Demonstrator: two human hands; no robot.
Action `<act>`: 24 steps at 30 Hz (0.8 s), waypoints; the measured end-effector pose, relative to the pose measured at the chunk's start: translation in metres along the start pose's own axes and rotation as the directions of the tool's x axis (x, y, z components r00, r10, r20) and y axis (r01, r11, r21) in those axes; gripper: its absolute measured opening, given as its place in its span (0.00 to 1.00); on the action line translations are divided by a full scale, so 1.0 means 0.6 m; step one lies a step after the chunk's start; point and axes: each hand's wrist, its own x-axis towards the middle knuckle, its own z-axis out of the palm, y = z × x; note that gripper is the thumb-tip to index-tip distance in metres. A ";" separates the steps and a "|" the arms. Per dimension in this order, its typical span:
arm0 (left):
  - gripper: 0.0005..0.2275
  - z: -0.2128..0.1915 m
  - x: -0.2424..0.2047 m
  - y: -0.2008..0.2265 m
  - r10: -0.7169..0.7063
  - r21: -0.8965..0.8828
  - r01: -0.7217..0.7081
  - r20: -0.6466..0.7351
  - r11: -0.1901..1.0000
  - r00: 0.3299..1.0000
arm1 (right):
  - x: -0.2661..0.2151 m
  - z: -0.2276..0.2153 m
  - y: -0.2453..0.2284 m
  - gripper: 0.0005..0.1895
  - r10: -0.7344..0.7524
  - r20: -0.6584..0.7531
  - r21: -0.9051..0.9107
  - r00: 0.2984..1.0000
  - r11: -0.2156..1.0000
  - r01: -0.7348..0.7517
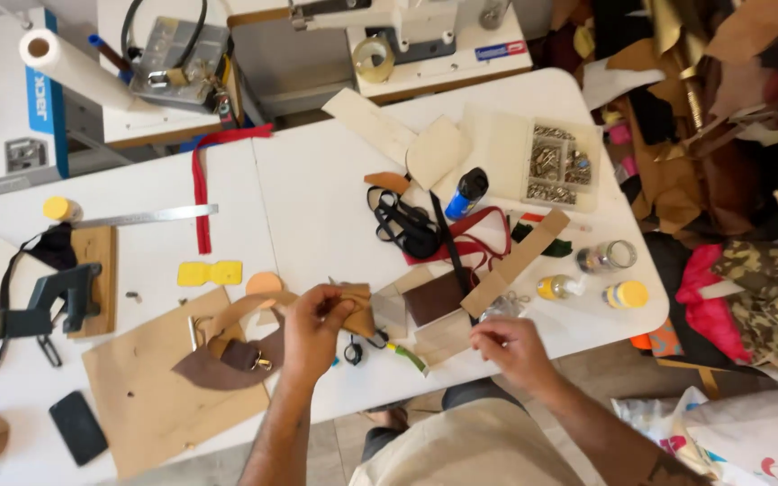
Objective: Installing metal rivets and hardware onto a leather strap using a hand press.
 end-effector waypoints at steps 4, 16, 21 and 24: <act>0.04 -0.001 -0.002 0.091 0.362 0.172 -0.421 0.291 0.891 0.885 | 0.035 -0.025 -0.054 0.05 -0.075 0.042 -0.049 0.996 0.996 0.077; 0.01 0.001 -0.065 0.294 0.500 0.502 -0.863 0.762 -0.052 0.412 | 0.181 0.069 -0.161 0.08 -0.239 0.615 0.379 0.752 0.925 -0.016; 0.03 -0.022 -0.118 0.285 0.704 0.609 -0.767 0.634 -0.202 0.319 | 0.152 0.062 -0.224 0.09 -0.398 0.611 0.550 0.685 0.835 -0.005; 0.06 -0.027 -0.167 0.272 0.778 0.676 -0.721 0.532 -0.152 0.335 | 0.125 0.057 -0.262 0.10 -0.405 0.589 0.554 0.700 0.832 0.015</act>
